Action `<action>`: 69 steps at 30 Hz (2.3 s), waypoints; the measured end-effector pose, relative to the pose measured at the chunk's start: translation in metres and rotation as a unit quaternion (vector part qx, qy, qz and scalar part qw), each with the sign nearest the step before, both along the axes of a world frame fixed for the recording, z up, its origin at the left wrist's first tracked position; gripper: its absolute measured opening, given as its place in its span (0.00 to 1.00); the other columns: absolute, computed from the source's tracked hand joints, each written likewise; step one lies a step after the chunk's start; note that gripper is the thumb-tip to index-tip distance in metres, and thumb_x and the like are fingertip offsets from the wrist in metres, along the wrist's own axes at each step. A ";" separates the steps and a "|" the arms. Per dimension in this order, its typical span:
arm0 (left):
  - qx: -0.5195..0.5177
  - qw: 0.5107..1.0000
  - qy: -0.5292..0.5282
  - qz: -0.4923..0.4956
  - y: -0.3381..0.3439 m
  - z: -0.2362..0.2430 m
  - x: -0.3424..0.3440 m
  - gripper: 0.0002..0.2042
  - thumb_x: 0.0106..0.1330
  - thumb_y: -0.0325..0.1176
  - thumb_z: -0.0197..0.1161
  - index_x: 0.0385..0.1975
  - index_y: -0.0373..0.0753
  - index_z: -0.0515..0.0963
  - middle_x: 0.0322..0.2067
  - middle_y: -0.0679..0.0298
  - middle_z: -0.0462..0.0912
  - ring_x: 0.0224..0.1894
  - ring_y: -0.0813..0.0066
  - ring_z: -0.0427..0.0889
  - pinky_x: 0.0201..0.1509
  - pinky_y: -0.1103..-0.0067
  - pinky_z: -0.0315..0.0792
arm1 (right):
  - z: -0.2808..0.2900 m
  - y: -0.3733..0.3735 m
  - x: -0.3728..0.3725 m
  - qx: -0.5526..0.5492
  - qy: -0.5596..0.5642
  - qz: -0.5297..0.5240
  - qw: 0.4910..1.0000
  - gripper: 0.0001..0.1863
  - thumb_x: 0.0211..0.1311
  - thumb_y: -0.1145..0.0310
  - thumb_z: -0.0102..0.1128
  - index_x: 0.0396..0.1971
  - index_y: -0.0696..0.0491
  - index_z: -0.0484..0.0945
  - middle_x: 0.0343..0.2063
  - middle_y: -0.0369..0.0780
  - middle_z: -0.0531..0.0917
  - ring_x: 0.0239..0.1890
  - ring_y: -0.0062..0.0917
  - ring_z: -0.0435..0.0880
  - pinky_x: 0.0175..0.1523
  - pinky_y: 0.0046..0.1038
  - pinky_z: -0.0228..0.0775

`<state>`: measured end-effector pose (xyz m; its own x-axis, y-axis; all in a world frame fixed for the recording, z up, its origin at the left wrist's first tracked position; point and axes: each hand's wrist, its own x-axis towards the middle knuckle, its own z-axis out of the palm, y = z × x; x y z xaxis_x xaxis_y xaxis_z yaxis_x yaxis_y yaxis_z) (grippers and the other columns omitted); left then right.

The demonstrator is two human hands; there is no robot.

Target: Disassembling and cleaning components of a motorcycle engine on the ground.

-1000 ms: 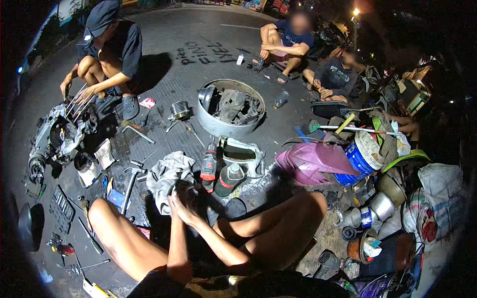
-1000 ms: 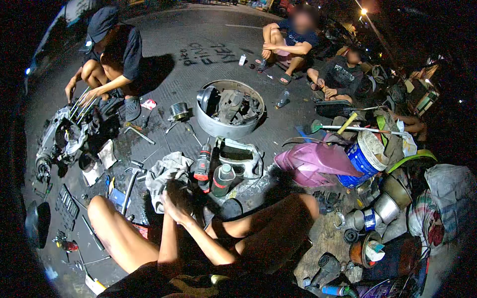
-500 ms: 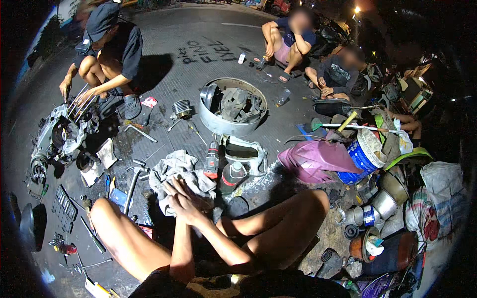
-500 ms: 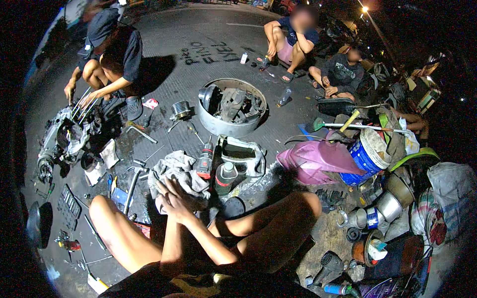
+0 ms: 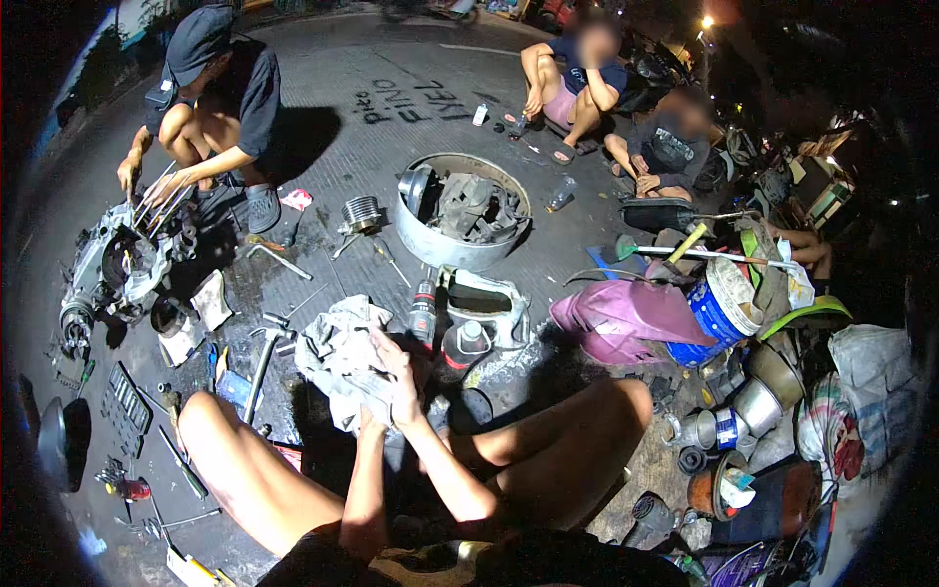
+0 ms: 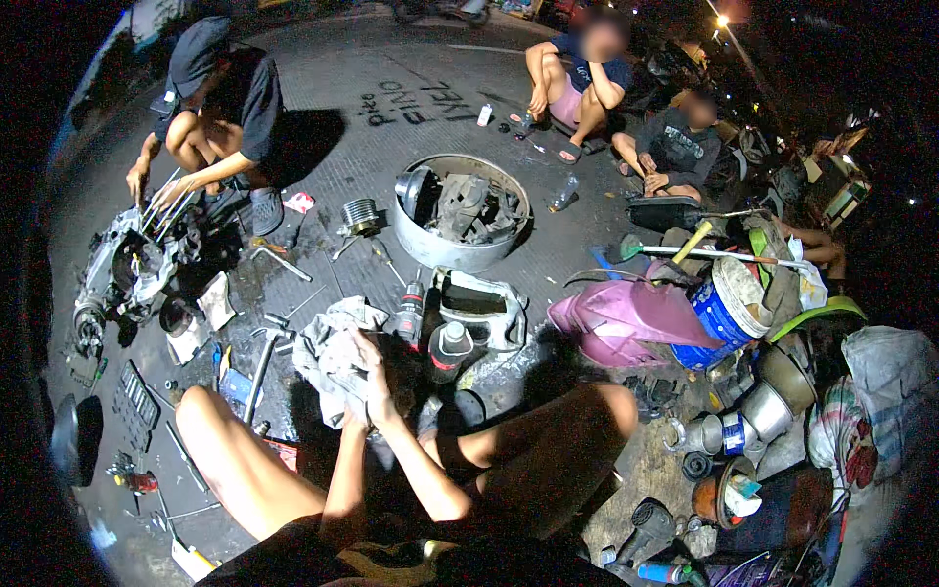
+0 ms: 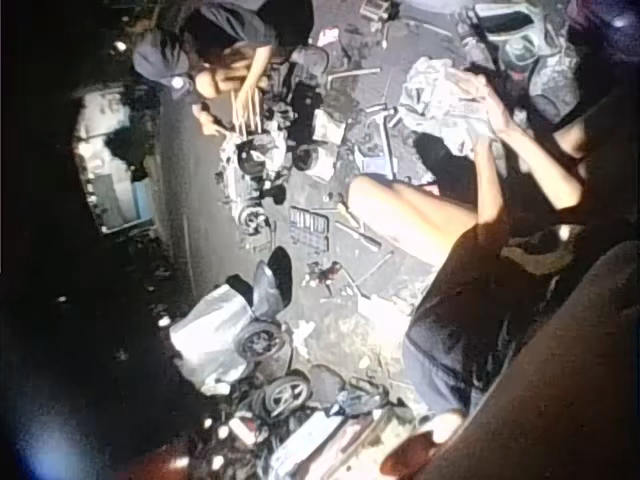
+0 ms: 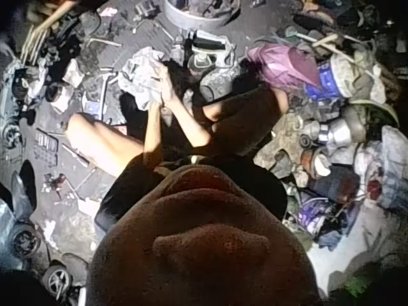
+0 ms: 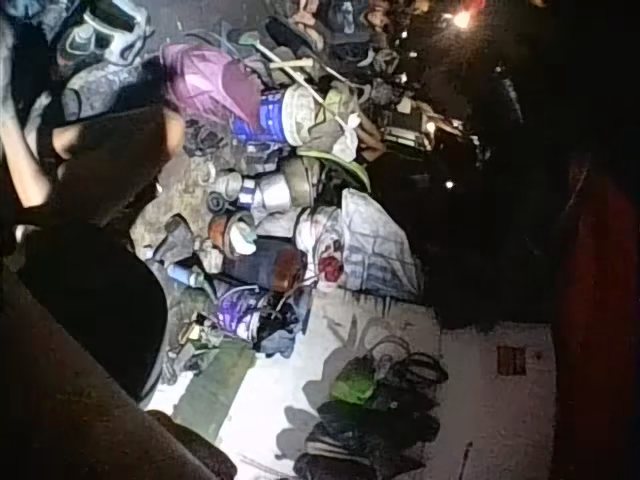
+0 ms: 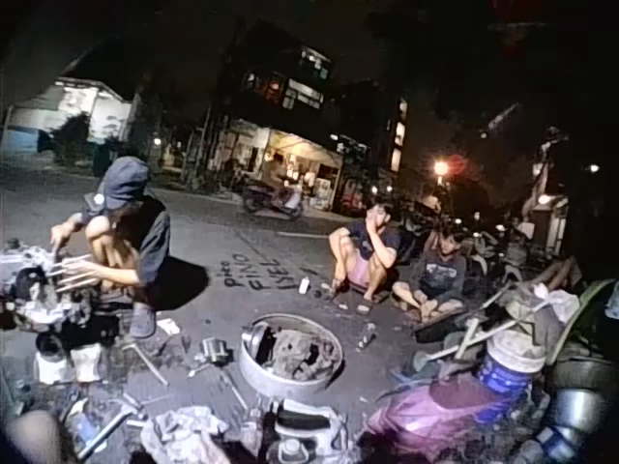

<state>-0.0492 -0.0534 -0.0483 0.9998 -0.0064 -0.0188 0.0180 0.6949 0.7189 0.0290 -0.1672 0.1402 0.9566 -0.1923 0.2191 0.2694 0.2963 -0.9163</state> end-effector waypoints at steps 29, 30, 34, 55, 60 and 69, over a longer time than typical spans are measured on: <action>0.285 0.942 -0.073 -0.163 -0.097 0.181 0.232 0.27 0.66 0.48 0.44 0.60 0.38 0.59 0.61 0.59 0.60 0.61 0.64 0.60 0.63 0.71 0.53 | -0.041 0.025 -0.026 -0.441 0.199 0.040 0.874 0.41 0.54 0.62 0.60 0.60 0.62 0.46 0.44 0.56 0.74 0.48 0.46 0.74 0.53 0.34 0.65; 0.294 0.939 -0.070 -0.166 -0.095 0.181 0.234 0.27 0.66 0.48 0.44 0.60 0.38 0.60 0.60 0.59 0.61 0.61 0.64 0.60 0.63 0.71 0.53 | -0.030 0.028 -0.031 -0.395 0.190 0.029 0.898 0.37 0.53 0.69 0.58 0.59 0.63 0.49 0.40 0.56 0.76 0.42 0.46 0.77 0.48 0.35 0.69; 0.337 0.924 -0.040 -0.174 -0.082 0.196 0.274 0.26 0.66 0.47 0.45 0.60 0.38 0.61 0.60 0.59 0.61 0.61 0.64 0.60 0.63 0.72 0.53 | -0.034 0.030 -0.015 -0.155 0.073 0.069 0.983 0.21 0.53 0.79 0.55 0.48 0.61 0.63 0.41 0.42 0.76 0.46 0.25 0.73 0.54 0.25 0.61; 0.508 0.784 0.280 0.219 0.019 0.055 0.135 0.32 0.48 0.51 0.61 0.40 0.23 0.73 0.41 0.39 0.76 0.47 0.49 0.75 0.53 0.67 0.67 | -0.078 -0.016 -0.014 -0.495 0.177 -0.055 0.849 0.07 0.51 0.73 0.55 0.31 0.52 0.79 0.27 0.48 0.81 0.31 0.40 0.81 0.37 0.34 0.72; 0.700 0.656 0.274 -0.068 -0.002 0.054 0.138 0.36 0.41 0.51 0.68 0.50 0.36 0.70 0.47 0.47 0.74 0.52 0.53 0.73 0.52 0.66 0.68 | -0.111 -0.010 -0.021 -0.593 0.140 0.006 0.793 0.27 0.44 0.71 0.58 0.50 0.47 0.71 0.52 0.45 0.70 0.51 0.41 0.71 0.51 0.39 0.65; 0.606 0.729 0.317 -0.043 0.018 0.001 0.116 0.34 0.38 0.50 0.72 0.42 0.29 0.75 0.43 0.44 0.76 0.49 0.53 0.75 0.52 0.70 0.69 | -0.104 0.010 -0.029 -0.743 0.236 0.140 0.610 0.37 0.53 0.51 0.53 0.64 0.36 0.52 0.65 0.46 0.50 0.66 0.49 0.43 0.62 0.57 0.40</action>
